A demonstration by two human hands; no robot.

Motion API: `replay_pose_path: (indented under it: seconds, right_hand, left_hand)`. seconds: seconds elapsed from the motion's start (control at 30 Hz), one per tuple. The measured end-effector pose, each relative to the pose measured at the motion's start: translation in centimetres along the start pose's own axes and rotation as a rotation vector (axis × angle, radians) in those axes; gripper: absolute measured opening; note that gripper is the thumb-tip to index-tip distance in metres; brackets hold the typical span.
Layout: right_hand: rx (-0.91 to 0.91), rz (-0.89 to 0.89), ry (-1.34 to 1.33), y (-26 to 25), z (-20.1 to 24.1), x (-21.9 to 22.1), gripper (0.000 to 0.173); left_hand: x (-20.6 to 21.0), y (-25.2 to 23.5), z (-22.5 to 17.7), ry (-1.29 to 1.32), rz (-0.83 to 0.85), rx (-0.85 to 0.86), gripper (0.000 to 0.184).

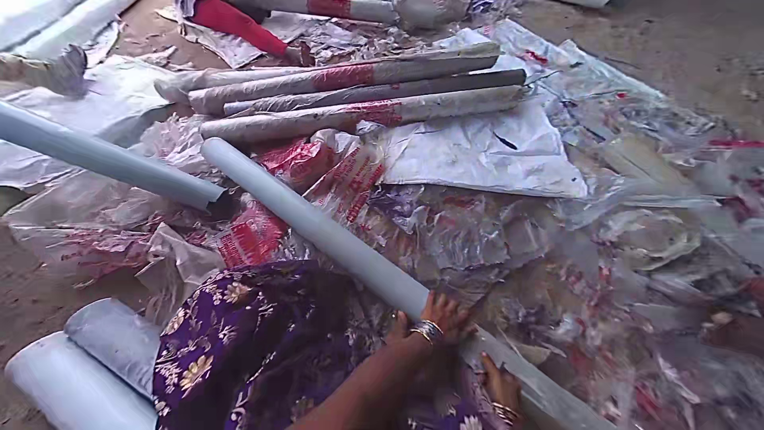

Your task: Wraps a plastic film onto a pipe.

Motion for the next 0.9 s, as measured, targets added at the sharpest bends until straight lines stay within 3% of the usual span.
replay_pose_path:
  seconds: [0.03, 0.07, 0.1, 0.17, 0.33, 0.57, 0.73, 0.9]
  right_hand:
    - [0.138, 0.062, -0.139, 1.0, -0.6, -0.9, 0.027]
    - [0.168, -0.110, -0.314, 1.0, -1.7, -0.4, 0.024]
    - [0.139, -0.204, -0.444, 0.9, -2.5, -0.2, 0.022]
    - [0.106, -0.209, -0.587, 1.6, -4.1, -0.2, 0.016]
    - [0.256, -0.074, -0.464, 6.4, -2.2, -5.0, 0.026]
    - [0.153, -0.128, -0.454, 5.6, -6.2, -3.0, 0.032]
    - [0.166, -0.085, -0.320, 4.7, -7.1, -2.3, 0.028]
    - [0.056, -0.071, -0.159, 3.6, -9.2, -0.7, 0.030]
  left_hand:
    - [0.7, -0.9, 0.1, -0.023, -0.006, 0.004, 0.053]
    - [0.8, -1.7, 0.1, -0.056, -0.004, -0.008, 0.053]
    - [0.7, -2.4, -0.2, -0.087, -0.003, -0.027, 0.052]
    - [0.5, -3.4, -0.5, -0.111, 0.002, -0.091, 0.052]
    - [-1.2, -4.5, -1.6, -0.149, 0.031, -0.225, 0.053]
    - [-1.4, -5.0, -1.9, -0.202, 0.034, -0.247, 0.053]
    - [-1.7, -4.7, -1.2, -0.142, 0.034, -0.143, 0.050]
    - [-1.0, -4.0, -0.4, -0.124, 0.014, -0.053, 0.044]
Point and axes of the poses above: each hand's wrist, its own y-axis away from the middle knuckle, its own x-axis out of the palm, z = x × y, the point moved 3 cm from there along -y, towards the middle knuckle, and after that the axes turned 13 degrees about y, right-handed, at the moved point
